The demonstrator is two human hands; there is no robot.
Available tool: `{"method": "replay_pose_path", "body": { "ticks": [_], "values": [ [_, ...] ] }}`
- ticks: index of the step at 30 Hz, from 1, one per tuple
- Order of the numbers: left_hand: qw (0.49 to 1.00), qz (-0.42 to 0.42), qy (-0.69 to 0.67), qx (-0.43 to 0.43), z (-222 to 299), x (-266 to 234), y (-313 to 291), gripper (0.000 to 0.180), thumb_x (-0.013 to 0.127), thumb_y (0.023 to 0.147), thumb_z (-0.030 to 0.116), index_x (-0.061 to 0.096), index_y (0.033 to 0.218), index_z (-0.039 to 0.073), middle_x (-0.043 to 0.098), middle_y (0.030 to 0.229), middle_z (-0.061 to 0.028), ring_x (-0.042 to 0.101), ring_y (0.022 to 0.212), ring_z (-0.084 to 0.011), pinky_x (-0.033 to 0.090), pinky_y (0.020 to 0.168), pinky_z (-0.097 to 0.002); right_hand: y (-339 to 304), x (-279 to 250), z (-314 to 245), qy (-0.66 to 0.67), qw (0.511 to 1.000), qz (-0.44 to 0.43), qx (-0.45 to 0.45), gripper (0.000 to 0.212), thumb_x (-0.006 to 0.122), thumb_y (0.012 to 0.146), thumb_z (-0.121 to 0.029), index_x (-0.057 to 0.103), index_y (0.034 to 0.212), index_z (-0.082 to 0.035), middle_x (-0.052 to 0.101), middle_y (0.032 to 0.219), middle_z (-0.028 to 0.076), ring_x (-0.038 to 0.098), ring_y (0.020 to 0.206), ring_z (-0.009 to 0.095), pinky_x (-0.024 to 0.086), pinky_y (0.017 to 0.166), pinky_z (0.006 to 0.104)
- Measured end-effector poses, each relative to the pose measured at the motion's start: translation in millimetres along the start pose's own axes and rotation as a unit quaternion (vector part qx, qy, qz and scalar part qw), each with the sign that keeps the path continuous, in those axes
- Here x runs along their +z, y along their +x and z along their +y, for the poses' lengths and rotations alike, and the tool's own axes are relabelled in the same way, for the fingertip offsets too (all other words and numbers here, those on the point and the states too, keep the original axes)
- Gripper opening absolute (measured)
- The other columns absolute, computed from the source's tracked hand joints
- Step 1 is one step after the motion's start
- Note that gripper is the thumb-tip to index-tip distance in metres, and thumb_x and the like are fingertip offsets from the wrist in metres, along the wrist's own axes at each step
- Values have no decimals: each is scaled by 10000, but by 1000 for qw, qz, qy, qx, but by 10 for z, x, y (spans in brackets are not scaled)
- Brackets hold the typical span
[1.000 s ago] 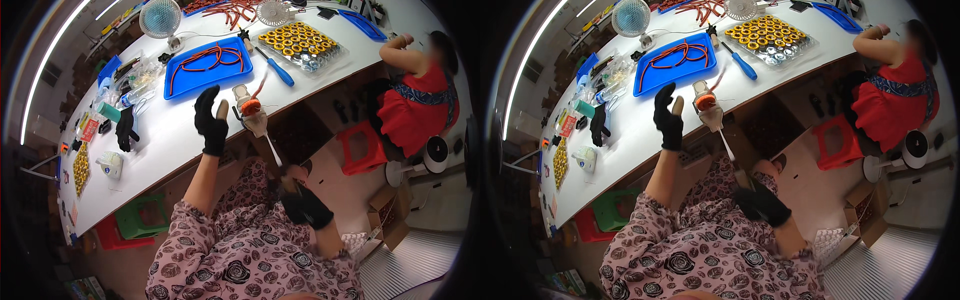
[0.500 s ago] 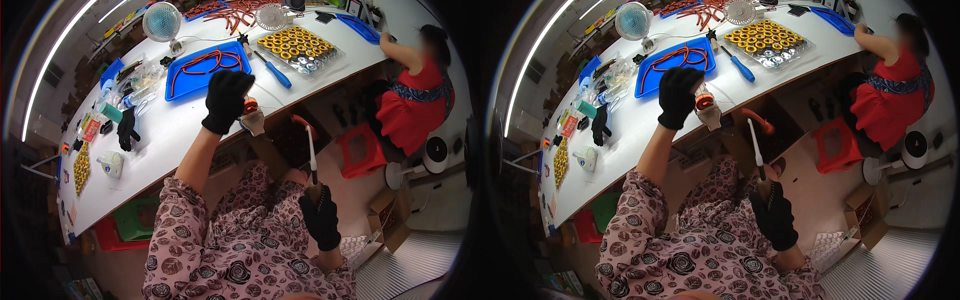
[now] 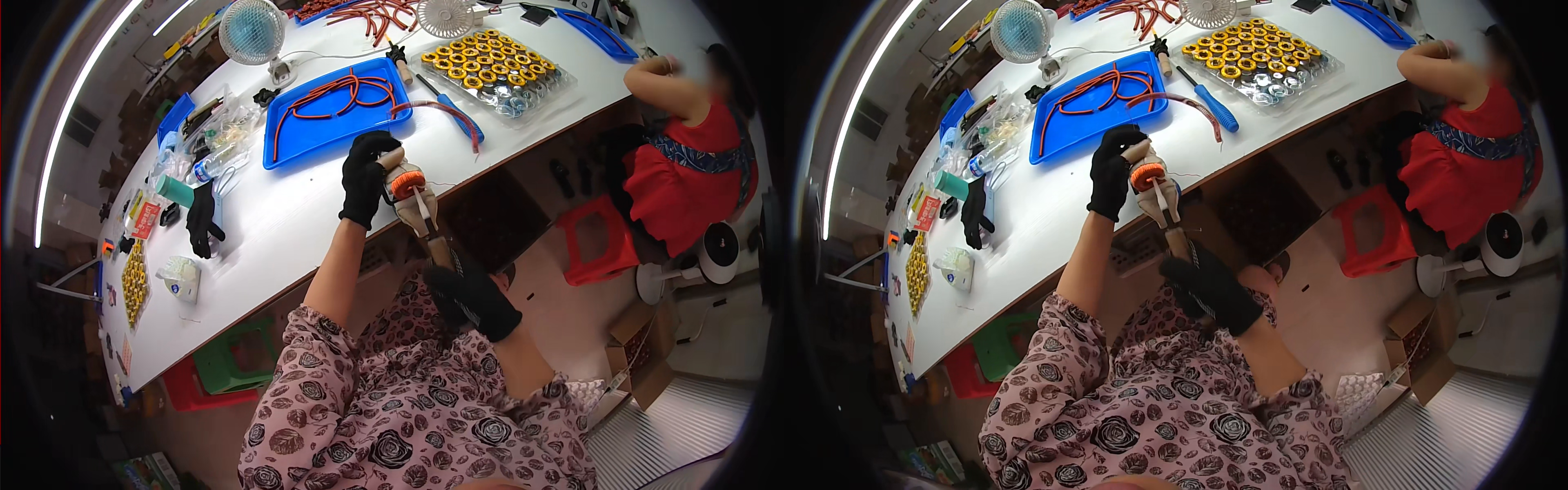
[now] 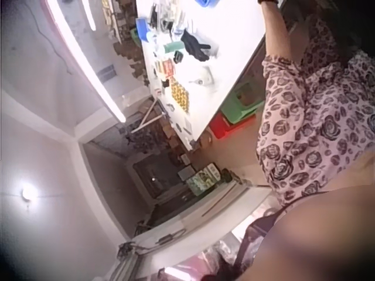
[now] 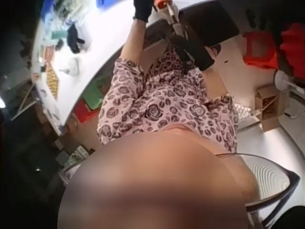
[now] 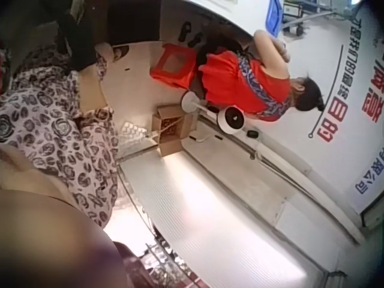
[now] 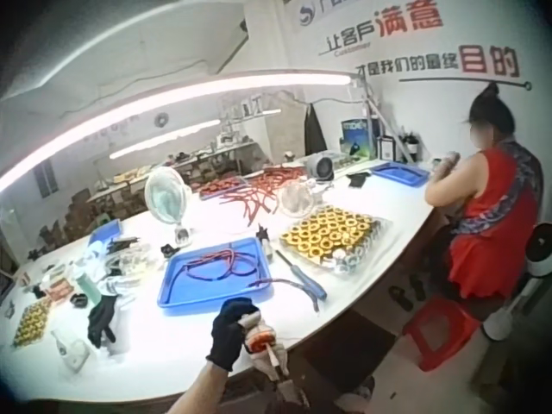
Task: Using a manual handheld tool to wrap red wires onto terminals of a component.
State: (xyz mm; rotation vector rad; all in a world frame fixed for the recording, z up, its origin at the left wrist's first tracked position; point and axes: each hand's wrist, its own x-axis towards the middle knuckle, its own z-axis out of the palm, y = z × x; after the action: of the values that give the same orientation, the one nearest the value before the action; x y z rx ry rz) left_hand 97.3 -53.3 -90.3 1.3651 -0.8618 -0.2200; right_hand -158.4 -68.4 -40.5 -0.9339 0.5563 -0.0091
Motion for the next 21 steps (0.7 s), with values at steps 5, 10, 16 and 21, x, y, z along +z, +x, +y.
{"method": "replay_pose_path", "body": {
  "ticks": [5,10,16,21],
  "values": [
    [996,-33,-51,-60,-77,-50,16,155,675,763,64,656,914,37,584,1015,-53,571,917,-156,456,811,-275,63,-62,42,-12,1000,-10,-12,211,618,851,-217,491,980,-109,464,589,-32,411,410,58,317,366,210],
    [999,9,18,26,173,-76,-113,247,652,799,84,636,1044,60,607,1057,-55,578,936,-165,460,817,-282,-85,-69,201,0,1000,0,-11,232,636,846,-246,504,980,-110,464,576,-35,413,412,57,307,365,213],
    [831,11,441,338,803,82,-863,302,629,767,78,623,1069,79,626,1034,-89,588,897,-267,482,739,-376,-1084,-417,652,55,994,-23,92,133,590,884,-169,510,977,-118,477,603,-34,411,421,58,296,370,211],
    [791,-236,408,391,987,242,-904,313,655,710,156,655,1021,121,608,879,-45,568,789,-221,442,687,-354,-1819,-823,1033,130,982,-84,106,172,585,875,-142,531,1035,-112,498,635,-30,441,451,58,307,383,213]
  ]
}}
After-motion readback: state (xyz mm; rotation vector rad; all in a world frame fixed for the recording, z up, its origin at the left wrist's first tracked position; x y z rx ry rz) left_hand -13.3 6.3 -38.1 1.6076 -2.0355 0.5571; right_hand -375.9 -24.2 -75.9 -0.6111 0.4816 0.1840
